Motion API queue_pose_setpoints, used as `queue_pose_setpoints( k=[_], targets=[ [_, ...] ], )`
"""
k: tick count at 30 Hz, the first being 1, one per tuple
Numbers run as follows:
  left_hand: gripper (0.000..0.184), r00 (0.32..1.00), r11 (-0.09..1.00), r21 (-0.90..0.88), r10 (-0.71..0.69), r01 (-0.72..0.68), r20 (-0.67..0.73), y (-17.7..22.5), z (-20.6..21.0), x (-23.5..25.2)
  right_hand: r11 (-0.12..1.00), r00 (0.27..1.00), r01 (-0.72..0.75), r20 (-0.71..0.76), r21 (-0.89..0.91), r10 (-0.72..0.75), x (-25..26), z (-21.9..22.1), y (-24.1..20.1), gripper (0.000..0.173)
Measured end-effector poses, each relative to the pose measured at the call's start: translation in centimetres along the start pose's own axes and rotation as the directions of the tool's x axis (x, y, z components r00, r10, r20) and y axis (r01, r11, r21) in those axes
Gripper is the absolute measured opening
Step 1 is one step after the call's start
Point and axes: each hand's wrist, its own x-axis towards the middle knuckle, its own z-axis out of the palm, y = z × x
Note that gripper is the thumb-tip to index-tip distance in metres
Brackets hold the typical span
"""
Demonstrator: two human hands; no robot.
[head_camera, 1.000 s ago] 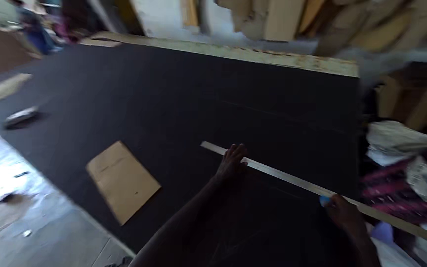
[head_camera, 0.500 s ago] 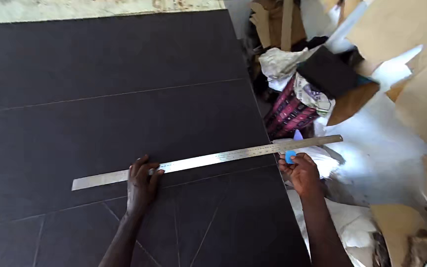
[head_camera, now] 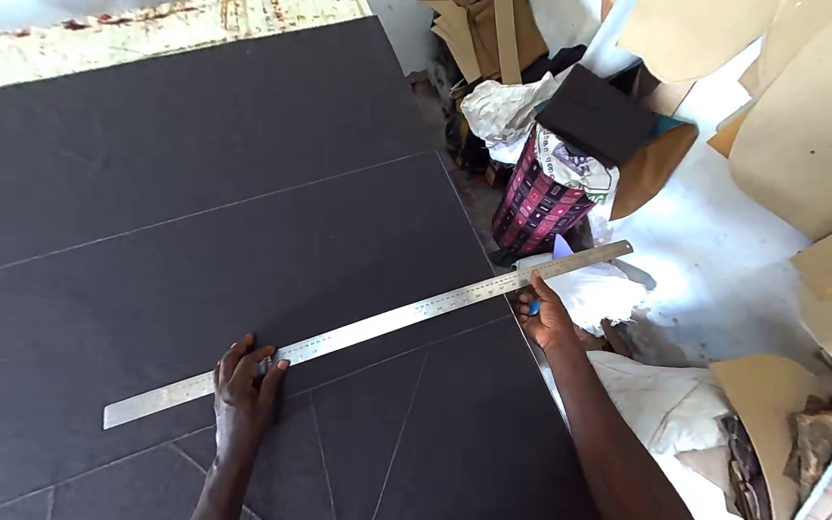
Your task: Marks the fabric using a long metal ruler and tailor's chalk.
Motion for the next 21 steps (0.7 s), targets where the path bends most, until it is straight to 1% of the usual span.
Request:
queue_pose_setpoints(
  k=[2, 3, 6, 10, 16, 21],
  targets=[
    [0.051, 1.000, 1.000, 0.013, 0.009, -0.009, 0.009, 0.1, -0.1, 0.0, 0.998, 0.998, 0.047, -0.037, -0.035, -0.048, 0.1, 0.9, -0.3, 0.015],
    [0.051, 1.000, 1.000, 0.014, 0.022, -0.022, 0.007, 0.1, 0.0, 0.1, 0.997, 0.995, 0.072, -0.059, -0.038, -0.074, 0.3, 0.9, -0.4, 0.013],
    [0.049, 0.998, 0.998, 0.003, 0.055, -0.055, 0.003, 1.2, 0.6, -0.1, 0.995, 0.992, 0.101, -0.076, -0.007, -0.102, 0.8, -0.3, -0.6, 0.010],
    [0.048, 0.999, 0.999, 0.004, 0.037, -0.037, -0.002, 2.0, 1.2, -0.7, 0.993, 0.993, 0.111, -0.030, -0.029, -0.112, 0.7, -1.9, -0.7, 0.012],
    [0.048, 0.997, 0.996, 0.065, 0.068, -0.066, -0.029, 0.7, 0.8, -1.6, 0.977, 0.979, 0.204, 0.022, -0.061, -0.203, -0.5, -2.2, -0.5, 0.010],
    [0.049, 0.998, 0.995, 0.081, 0.054, -0.052, -0.023, 0.6, 0.4, -2.4, 0.976, 0.978, 0.209, 0.012, -0.062, -0.208, -0.4, -2.4, 0.1, 0.010]
  ],
)
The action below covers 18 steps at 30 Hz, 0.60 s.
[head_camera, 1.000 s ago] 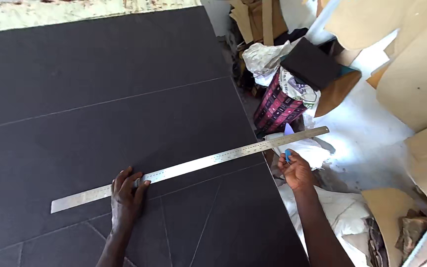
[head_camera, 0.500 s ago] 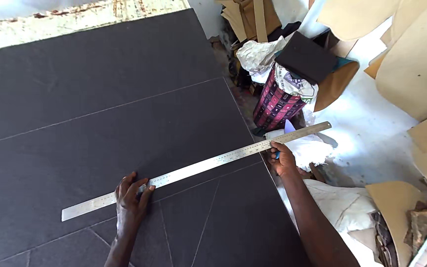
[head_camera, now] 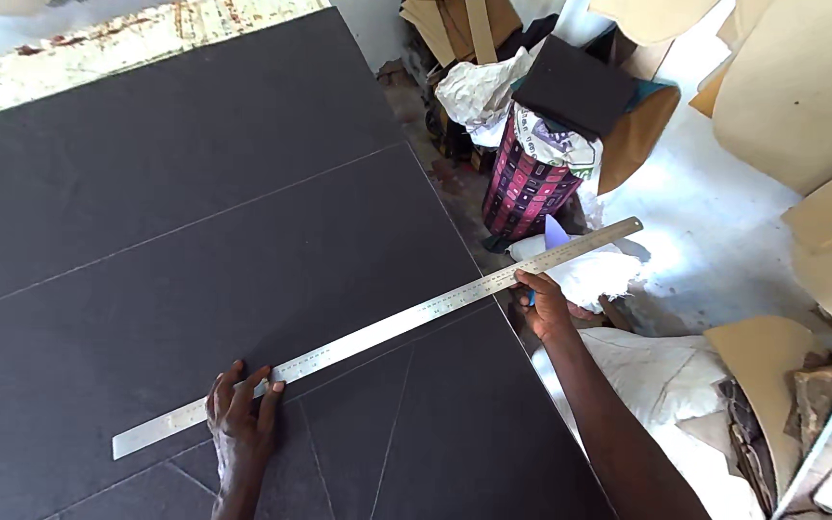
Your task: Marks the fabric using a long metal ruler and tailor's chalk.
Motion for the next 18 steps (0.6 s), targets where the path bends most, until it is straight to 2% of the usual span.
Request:
queue_pose_setpoints(
  k=[18],
  targets=[
    [0.046, 0.999, 0.999, -0.014, -0.034, 0.033, -0.024, 0.38, 0.25, -0.27, 0.999, 0.999, -0.026, -0.040, 0.025, 0.027, 0.62, 0.53, -0.14, 0.009]
  ],
)
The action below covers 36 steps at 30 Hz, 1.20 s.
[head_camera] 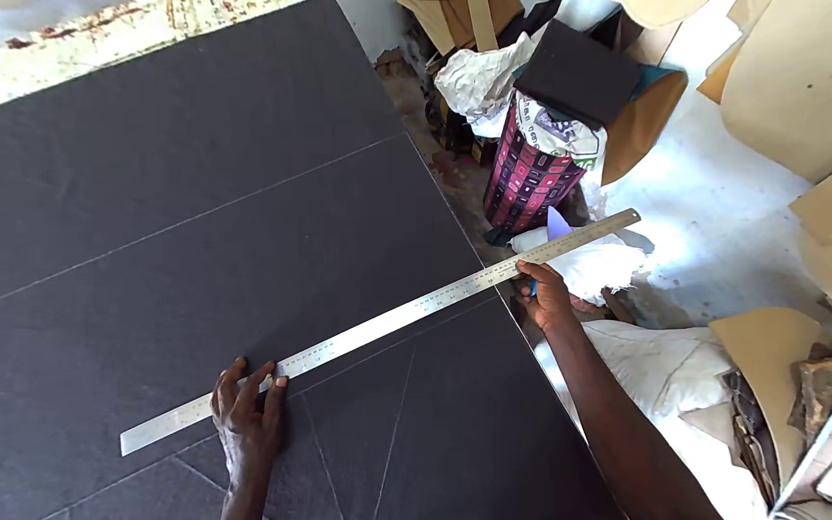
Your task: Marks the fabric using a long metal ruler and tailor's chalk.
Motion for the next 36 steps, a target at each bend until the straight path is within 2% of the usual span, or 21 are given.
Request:
queue_pose_setpoints(
  k=[8, 23, 36],
  targets=[
    [0.046, 1.000, 1.000, -0.009, -0.007, 0.006, -0.004, -0.3, 0.3, -0.1, 1.000, 1.000, 0.022, 0.004, -0.011, -0.022, -0.1, 0.0, 0.0, 0.010],
    [0.045, 1.000, 1.000, -0.003, -0.003, 0.003, -0.003, 0.3, 0.1, -0.1, 0.991, 0.992, 0.076, -0.095, -0.109, -0.087, -1.1, 1.3, -0.9, 0.012],
    [0.046, 1.000, 1.000, 0.004, -0.012, 0.012, -0.006, 0.3, 0.1, -0.2, 0.991, 0.994, 0.041, -0.093, -0.131, -0.053, -1.0, 1.3, -1.2, 0.012]
  ],
)
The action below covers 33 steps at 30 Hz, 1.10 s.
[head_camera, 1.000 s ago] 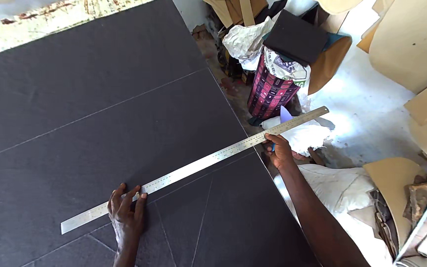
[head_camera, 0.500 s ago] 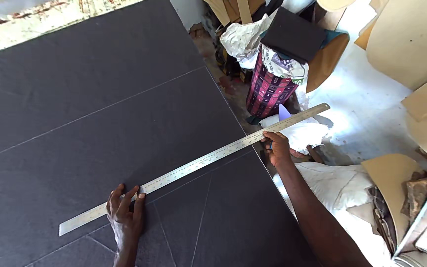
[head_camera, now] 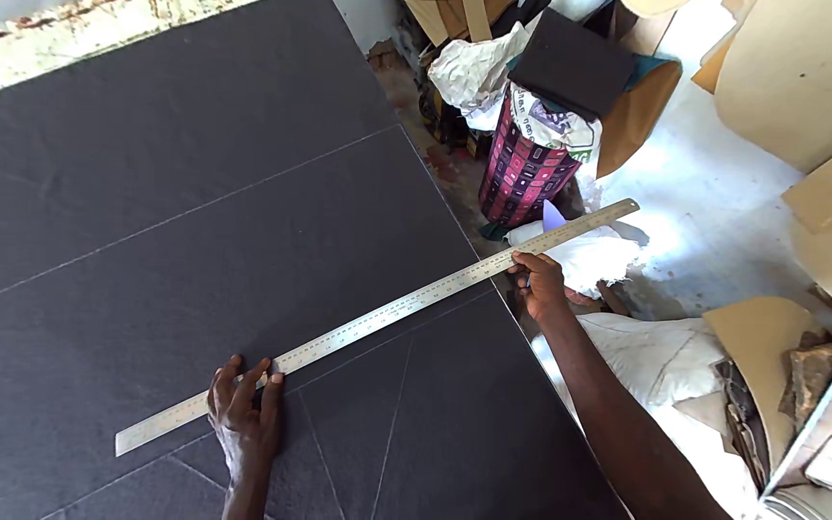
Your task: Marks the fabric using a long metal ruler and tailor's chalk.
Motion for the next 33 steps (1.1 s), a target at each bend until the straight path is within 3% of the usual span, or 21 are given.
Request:
queue_pose_setpoints(
  k=[5, 11, 17, 26, 33],
  targets=[
    [0.049, 1.000, 1.000, 0.018, -0.005, 0.005, 0.000, -0.3, 0.1, 0.1, 0.997, 0.998, 0.024, 0.063, 0.072, -0.029, 0.7, -0.5, 0.9, 0.012],
    [0.052, 1.000, 0.999, 0.033, 0.009, -0.009, -0.017, -0.3, 0.2, 0.0, 0.977, 0.962, 0.034, 0.258, 0.211, -0.089, 1.7, -1.8, 1.9, 0.011],
    [0.052, 1.000, 0.998, 0.059, 0.002, 0.000, -0.029, -0.1, 0.1, 0.0, 0.966, 0.942, 0.031, 0.316, 0.255, -0.114, 2.2, -2.2, 2.2, 0.011],
    [0.049, 1.000, 0.999, 0.044, -0.009, 0.009, -0.012, 0.0, 0.1, 0.0, 0.988, 0.982, 0.014, 0.182, 0.151, -0.042, 2.0, -1.7, 2.3, 0.013],
    [0.051, 1.000, 0.999, 0.045, -0.010, 0.010, -0.007, 0.3, 0.1, 0.0, 0.993, 0.986, -0.005, 0.164, 0.115, -0.014, 1.7, -1.5, 1.6, 0.014]
  ],
)
